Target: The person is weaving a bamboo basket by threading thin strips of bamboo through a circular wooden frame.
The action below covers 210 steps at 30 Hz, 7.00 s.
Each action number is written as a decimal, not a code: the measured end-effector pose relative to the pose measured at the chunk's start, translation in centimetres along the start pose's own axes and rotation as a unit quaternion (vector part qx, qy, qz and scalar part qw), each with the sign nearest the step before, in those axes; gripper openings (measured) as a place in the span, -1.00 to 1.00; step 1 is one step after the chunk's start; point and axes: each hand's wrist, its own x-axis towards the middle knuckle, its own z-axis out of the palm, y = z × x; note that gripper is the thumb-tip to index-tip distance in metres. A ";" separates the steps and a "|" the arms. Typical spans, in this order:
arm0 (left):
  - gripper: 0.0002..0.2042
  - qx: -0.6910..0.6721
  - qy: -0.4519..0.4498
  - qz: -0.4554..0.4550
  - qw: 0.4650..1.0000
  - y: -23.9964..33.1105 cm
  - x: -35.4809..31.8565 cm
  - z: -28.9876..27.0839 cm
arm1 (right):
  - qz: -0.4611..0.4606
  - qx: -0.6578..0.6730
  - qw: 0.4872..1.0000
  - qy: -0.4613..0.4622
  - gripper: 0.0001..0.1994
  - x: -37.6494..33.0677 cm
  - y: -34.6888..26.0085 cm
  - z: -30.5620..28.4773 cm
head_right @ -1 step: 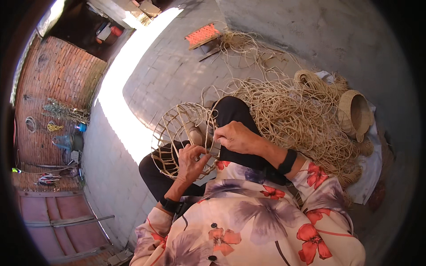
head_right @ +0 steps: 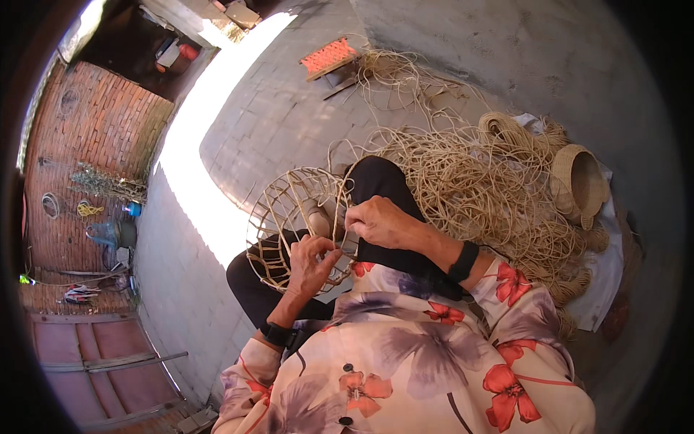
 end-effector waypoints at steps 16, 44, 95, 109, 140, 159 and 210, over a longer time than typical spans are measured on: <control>-0.76 -0.080 -0.170 -0.142 0.972 -0.6 2.5 -1.3 | 0.028 -0.045 0.997 -0.049 -0.82 -0.8 -0.3 1.7; -0.87 -0.030 0.068 0.057 0.996 0.1 -0.5 0.9 | 0.369 0.195 0.882 -0.218 -0.67 5.2 0.6 2.6; -0.80 -0.214 -0.076 -0.270 0.936 -20.5 16.9 -3.2 | 0.246 0.358 0.883 -0.178 -0.77 26.6 9.3 1.7; -0.81 -0.189 -0.031 -0.208 0.959 -17.4 17.1 -2.1 | 0.276 0.279 0.904 -0.168 -0.85 26.8 13.6 5.1; -0.81 -0.166 -0.340 -0.004 0.926 -20.0 20.6 -3.2 | -0.190 -0.503 0.843 0.001 -0.77 21.0 6.7 3.8; -0.77 -0.169 -0.239 0.008 0.956 -20.2 19.7 -1.7 | 0.076 -0.234 0.966 -0.079 -0.78 14.0 3.4 3.1; -0.75 -0.069 -0.075 0.115 0.988 1.1 -0.5 -2.4 | 0.030 0.011 0.996 -0.088 -0.82 -4.2 -3.1 3.6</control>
